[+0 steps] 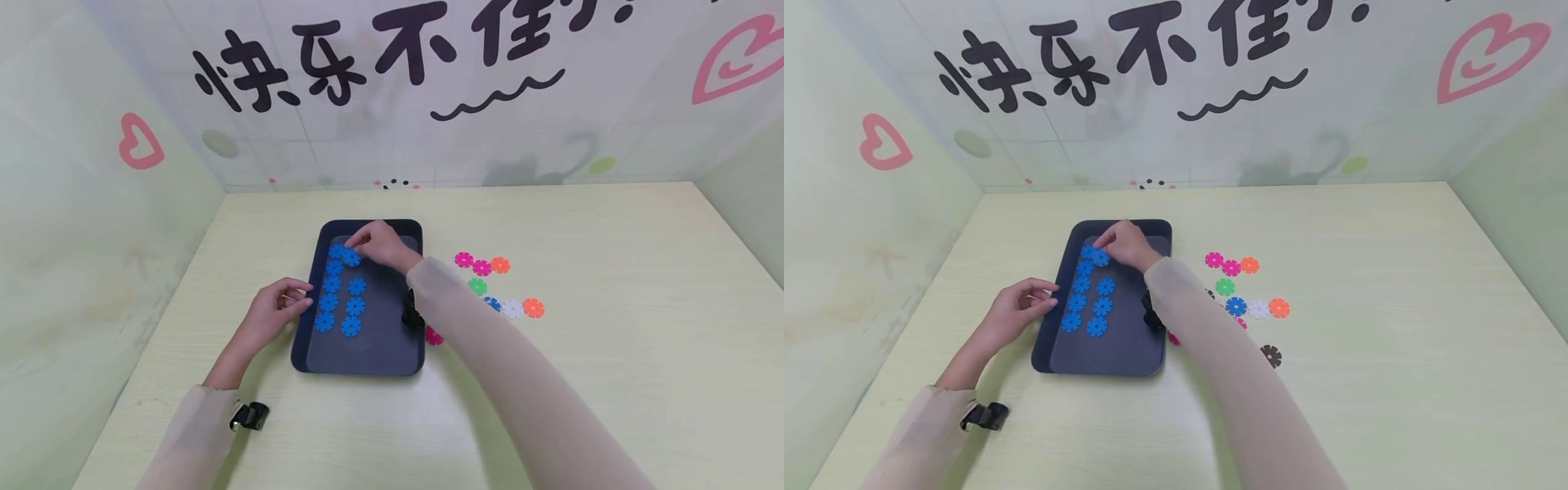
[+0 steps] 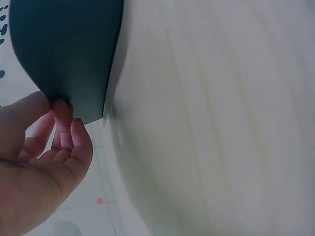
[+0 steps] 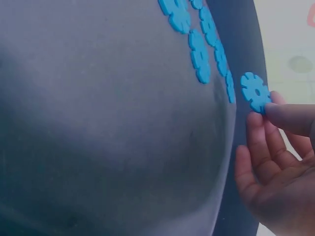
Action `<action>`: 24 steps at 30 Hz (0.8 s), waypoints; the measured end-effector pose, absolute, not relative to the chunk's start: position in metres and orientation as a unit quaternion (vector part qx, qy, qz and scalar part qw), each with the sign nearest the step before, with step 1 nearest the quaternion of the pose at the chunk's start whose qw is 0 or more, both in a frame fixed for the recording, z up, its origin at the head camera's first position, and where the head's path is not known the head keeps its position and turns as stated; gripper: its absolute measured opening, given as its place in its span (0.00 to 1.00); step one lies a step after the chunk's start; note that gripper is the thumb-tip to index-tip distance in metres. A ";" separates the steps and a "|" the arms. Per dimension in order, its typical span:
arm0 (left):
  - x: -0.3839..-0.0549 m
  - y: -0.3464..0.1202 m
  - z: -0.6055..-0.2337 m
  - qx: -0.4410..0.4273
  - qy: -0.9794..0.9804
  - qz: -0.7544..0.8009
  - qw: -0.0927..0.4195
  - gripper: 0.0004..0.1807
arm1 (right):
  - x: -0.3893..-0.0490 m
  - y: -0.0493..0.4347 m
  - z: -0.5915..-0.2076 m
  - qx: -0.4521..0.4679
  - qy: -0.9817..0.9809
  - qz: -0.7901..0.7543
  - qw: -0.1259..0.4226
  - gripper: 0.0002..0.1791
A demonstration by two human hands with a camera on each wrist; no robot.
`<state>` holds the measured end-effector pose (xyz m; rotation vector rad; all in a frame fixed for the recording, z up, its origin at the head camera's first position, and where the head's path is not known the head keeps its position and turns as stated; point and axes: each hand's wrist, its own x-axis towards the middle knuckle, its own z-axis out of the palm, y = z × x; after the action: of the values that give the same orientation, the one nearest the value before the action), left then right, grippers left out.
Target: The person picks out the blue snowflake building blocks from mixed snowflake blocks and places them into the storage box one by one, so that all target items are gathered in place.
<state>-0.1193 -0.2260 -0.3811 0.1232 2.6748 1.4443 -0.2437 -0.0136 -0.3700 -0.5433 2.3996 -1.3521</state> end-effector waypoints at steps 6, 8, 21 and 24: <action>-0.119 -0.226 -0.381 0.038 0.879 0.472 0.049 0.15 | -0.243 -0.013 -0.373 -0.173 0.848 -0.456 0.207 0.10; -0.118 -0.226 -0.381 0.039 0.879 0.472 0.049 0.15 | -0.242 -0.013 -0.374 -0.167 0.850 -0.453 0.212 0.09; -0.118 -0.226 -0.380 0.037 0.879 0.473 0.050 0.15 | -0.242 -0.014 -0.376 -0.163 0.866 -0.428 0.202 0.10; -0.118 -0.226 -0.381 0.037 0.879 0.473 0.049 0.15 | -0.242 -0.014 -0.377 -0.162 0.868 -0.427 0.196 0.11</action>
<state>-0.1184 -0.2258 -0.3806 0.1129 2.6778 1.4414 -0.2418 -0.0142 -0.3766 -0.4534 2.4308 -1.1962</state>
